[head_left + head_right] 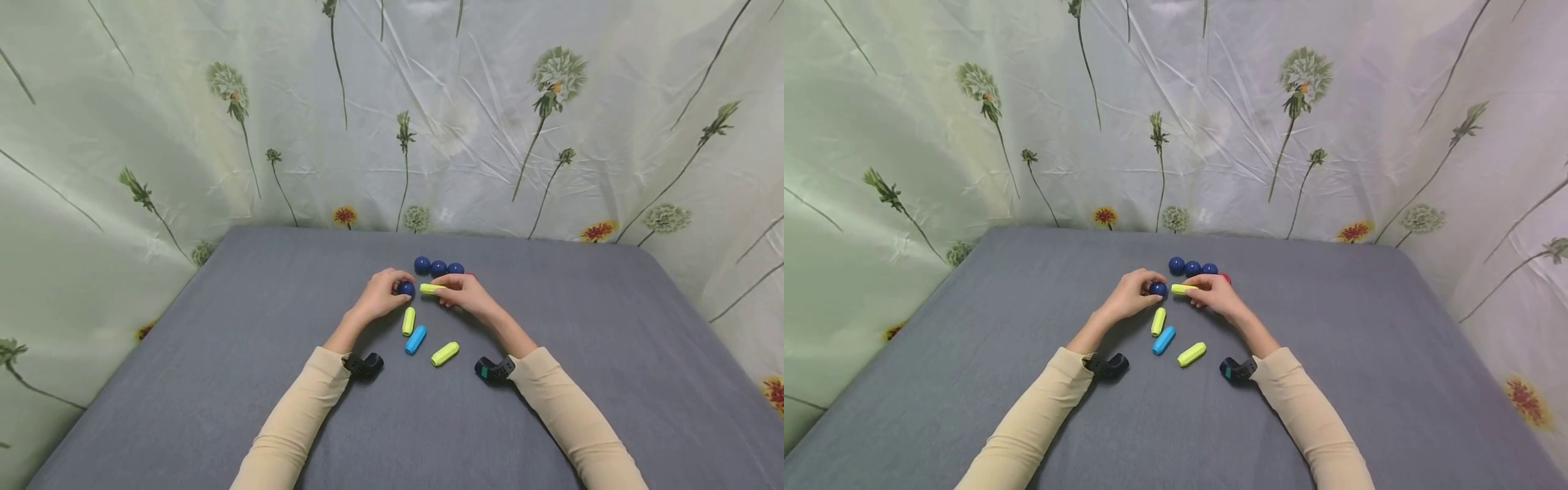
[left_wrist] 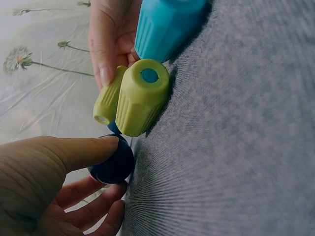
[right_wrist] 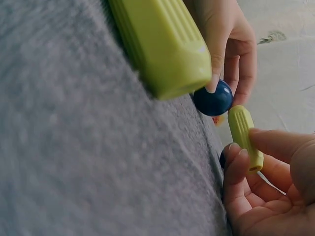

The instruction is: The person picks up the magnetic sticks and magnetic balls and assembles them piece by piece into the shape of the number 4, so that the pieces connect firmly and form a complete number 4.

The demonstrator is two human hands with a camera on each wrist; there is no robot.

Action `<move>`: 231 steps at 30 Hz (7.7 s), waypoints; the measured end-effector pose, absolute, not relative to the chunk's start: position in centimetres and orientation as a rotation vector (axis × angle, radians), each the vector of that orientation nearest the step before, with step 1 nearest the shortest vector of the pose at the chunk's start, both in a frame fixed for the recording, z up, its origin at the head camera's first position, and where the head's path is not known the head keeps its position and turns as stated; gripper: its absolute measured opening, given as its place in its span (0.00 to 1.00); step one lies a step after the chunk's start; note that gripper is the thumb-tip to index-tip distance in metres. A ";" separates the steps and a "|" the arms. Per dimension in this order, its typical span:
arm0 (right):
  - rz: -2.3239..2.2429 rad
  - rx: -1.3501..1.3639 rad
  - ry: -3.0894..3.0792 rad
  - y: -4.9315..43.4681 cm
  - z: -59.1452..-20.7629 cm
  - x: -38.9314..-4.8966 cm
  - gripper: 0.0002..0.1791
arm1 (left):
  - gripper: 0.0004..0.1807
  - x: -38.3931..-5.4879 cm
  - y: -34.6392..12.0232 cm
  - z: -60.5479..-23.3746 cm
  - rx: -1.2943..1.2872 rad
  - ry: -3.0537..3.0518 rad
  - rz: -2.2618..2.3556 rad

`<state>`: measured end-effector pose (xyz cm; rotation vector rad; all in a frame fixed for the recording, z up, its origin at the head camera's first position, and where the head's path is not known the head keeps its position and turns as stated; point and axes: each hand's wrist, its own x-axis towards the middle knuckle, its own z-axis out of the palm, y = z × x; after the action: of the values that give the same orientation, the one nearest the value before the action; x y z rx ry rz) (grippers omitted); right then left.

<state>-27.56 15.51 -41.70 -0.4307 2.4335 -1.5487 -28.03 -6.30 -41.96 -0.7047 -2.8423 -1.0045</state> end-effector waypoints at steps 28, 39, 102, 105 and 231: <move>-1.605 -0.499 2.469 14.8 -42.4 -27.8 0.16 | 0.16 -28.0 -6.2 -41.7 -0.693 -2.850 -1.015; -1.621 -0.495 2.447 14.8 -42.4 -27.6 0.16 | 0.18 -28.1 -6.1 -41.8 -0.689 -2.867 -1.013; -1.334 -0.170 2.907 19.4 -40.3 -27.8 0.20 | 0.17 -28.4 -6.5 -42.4 -0.704 -2.842 -1.057; -1.309 -0.183 2.895 19.5 -40.5 -28.0 0.20 | 0.16 -28.5 -6.6 -42.3 -0.706 -2.833 -1.063; -1.326 -0.493 2.630 17.8 -41.7 -27.6 0.19 | 0.17 -28.2 -6.1 -42.3 -0.666 -2.860 -1.045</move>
<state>-27.57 17.76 -41.69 -0.4933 2.6304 -1.3256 -28.24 -6.14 -42.26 -0.6659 -2.8601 -1.0448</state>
